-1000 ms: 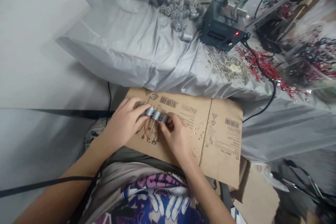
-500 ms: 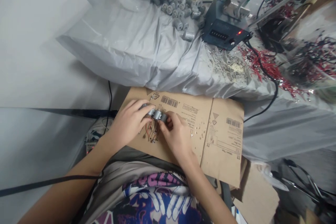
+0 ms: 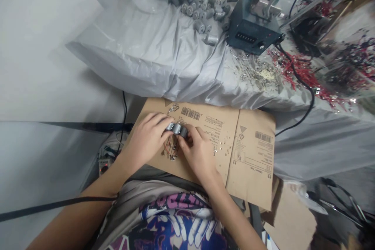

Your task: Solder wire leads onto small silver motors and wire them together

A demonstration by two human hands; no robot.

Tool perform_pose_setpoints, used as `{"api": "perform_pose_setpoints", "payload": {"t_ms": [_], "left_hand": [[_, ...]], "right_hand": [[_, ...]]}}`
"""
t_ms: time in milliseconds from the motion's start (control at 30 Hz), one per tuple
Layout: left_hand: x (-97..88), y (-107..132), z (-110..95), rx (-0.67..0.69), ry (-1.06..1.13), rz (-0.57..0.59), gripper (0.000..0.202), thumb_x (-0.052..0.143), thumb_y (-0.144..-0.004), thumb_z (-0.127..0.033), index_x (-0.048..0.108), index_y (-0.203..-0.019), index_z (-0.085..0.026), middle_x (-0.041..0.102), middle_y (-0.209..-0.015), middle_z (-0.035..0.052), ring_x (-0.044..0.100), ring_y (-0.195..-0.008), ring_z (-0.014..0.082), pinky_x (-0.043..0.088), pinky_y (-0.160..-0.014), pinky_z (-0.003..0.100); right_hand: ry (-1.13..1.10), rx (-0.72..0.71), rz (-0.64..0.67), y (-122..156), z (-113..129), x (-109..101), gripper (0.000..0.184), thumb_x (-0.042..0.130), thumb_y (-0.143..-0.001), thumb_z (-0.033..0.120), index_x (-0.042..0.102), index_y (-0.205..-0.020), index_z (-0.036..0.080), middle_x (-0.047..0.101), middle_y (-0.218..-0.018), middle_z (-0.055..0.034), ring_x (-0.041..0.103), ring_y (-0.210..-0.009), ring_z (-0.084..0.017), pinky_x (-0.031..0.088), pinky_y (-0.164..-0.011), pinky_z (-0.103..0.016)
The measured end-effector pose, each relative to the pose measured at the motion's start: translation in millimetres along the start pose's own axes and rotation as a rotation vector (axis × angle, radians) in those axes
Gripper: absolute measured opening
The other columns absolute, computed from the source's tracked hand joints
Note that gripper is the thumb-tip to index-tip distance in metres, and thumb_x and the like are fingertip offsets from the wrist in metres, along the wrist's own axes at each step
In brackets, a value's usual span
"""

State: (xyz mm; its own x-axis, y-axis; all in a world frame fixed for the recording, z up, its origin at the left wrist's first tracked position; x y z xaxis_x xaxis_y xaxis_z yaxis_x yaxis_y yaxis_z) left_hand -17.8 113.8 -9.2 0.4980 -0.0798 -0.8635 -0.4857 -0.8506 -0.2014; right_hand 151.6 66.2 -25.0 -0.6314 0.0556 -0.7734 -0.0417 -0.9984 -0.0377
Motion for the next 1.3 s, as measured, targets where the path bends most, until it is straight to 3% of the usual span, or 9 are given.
{"api": "perform_pose_setpoints", "payload": {"t_ms": [267,567,967,1300], "left_hand": [[-6.1,5,6,0.008,0.025,0.01,0.046,0.072,-0.103,-0.01,0.065,-0.147,-0.022,0.071,-0.144,0.0113,0.067,-0.131,0.0346,0.059,-0.115,0.052],[-3.6,7,5,0.034,0.001,0.019,0.036,0.064,-0.107,-0.012,0.071,-0.14,-0.021,0.071,-0.141,0.0125,0.067,-0.129,0.0359,0.061,-0.113,0.055],[-8.7,5,5,0.01,0.054,0.043,0.041,0.059,-0.107,-0.013,0.066,-0.146,-0.023,0.07,-0.144,0.0125,0.067,-0.133,0.0344,0.059,-0.117,0.055],[-17.4,5,25,-0.047,0.103,0.023,0.037,0.053,-0.107,-0.014,0.07,-0.139,-0.021,0.072,-0.142,0.0116,0.07,-0.13,0.0324,0.059,-0.117,0.053]], "right_hand": [[-0.038,-0.001,-0.005,2,-1,-1,0.035,0.072,-0.104,0.029,0.072,-0.139,0.023,0.077,-0.116,-0.0111,0.075,-0.096,-0.028,0.06,-0.079,-0.038],[-0.118,-0.022,-0.017,1,-2,-4,0.03,0.067,-0.106,0.028,0.075,-0.134,0.021,0.078,-0.111,-0.0102,0.075,-0.091,-0.024,0.062,-0.082,-0.036],[-0.156,-0.005,0.007,2,-5,-2,0.034,0.066,-0.105,0.027,0.073,-0.138,0.023,0.077,-0.111,-0.0097,0.073,-0.09,-0.023,0.061,-0.082,-0.037],[-0.142,0.004,0.02,3,-8,-1,0.039,0.065,-0.104,0.028,0.07,-0.142,0.023,0.076,-0.112,-0.0099,0.071,-0.088,-0.023,0.059,-0.081,-0.037]]}}
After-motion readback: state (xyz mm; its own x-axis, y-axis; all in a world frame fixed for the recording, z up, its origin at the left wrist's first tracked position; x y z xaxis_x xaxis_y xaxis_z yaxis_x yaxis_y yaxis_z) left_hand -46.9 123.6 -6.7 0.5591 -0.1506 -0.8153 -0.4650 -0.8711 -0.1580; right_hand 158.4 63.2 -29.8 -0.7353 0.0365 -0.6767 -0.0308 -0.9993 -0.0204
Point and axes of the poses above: each hand's wrist, its own y-axis away from the middle knuckle, its own x-axis out of the palm, z = x × y, the point moved 7 cm from there along -y, towards the middle knuckle
